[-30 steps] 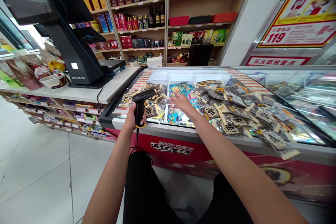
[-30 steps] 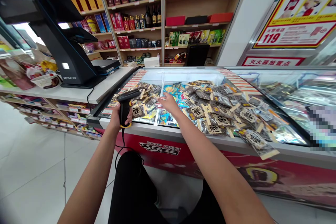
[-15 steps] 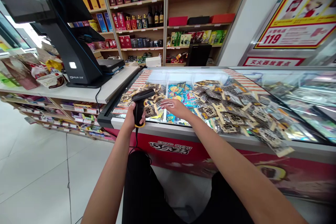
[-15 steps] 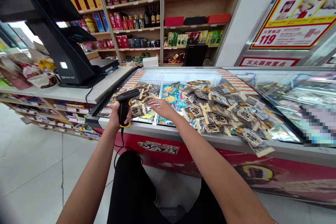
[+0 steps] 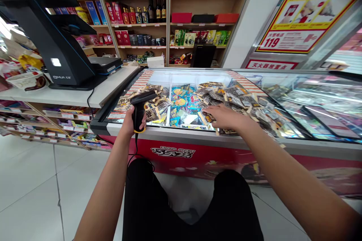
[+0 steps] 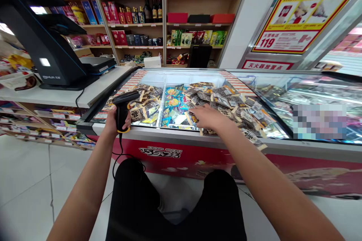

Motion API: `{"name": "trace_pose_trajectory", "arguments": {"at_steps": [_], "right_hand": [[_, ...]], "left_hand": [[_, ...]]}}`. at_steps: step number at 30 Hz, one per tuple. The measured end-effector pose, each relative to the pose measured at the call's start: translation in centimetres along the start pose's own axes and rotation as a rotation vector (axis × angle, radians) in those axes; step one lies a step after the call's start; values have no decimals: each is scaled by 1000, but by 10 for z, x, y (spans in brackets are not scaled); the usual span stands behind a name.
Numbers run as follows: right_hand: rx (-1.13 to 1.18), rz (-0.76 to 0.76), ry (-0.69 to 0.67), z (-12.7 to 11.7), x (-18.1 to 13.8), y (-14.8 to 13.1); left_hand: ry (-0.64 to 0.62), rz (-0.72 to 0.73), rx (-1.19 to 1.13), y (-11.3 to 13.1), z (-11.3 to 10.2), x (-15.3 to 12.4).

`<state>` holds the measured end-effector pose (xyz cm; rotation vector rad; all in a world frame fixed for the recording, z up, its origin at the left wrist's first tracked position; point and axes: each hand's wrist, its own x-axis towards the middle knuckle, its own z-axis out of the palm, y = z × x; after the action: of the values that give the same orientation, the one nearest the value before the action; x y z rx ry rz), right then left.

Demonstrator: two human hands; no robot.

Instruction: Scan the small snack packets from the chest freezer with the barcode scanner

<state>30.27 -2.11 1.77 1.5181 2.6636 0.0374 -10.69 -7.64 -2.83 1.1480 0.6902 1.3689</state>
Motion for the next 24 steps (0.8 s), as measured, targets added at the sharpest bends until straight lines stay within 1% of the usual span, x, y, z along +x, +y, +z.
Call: {"name": "trace_pose_trajectory", "arguments": {"at_steps": [3, 5, 7, 8, 10, 12, 13, 15, 16, 17, 18, 20, 24], "right_hand": [[-37, 3, 105, 4, 10, -7], [-7, 10, 167, 1, 17, -12], [90, 27, 251, -7, 24, -19], [178, 34, 303, -10, 28, -22], [447, 61, 420, -16, 37, -32], [811, 122, 518, -17, 49, -45], [1007, 148, 541, -17, 57, -53], [1359, 152, 534, -14, 74, -70], [1486, 127, 514, -13, 83, -78], [1565, 107, 499, -11, 92, -86], [1603, 91, 488, -9, 101, -93], [1598, 76, 501, -4, 116, -106], [1597, 48, 607, 10, 138, -120]], "left_hand": [[10, 9, 5, -1, -1, 0], [11, 12, 10, -1, 0, 0], [9, 15, 16, 0, 1, 1], [7, 13, 18, 1, 2, 1], [2, 6, 20, 1, 3, 2], [-4, -6, 16, 1, 3, 2], [-8, -12, 14, 1, 3, 2], [-22, -29, 13, 0, 1, 1], [-31, -39, 14, 0, 1, 1], [-38, -49, 15, 0, 0, 1], [-44, -59, 18, -1, -1, 1], [-52, -72, 31, -2, -2, 1], [-63, -102, 81, -1, -1, 1]]}}
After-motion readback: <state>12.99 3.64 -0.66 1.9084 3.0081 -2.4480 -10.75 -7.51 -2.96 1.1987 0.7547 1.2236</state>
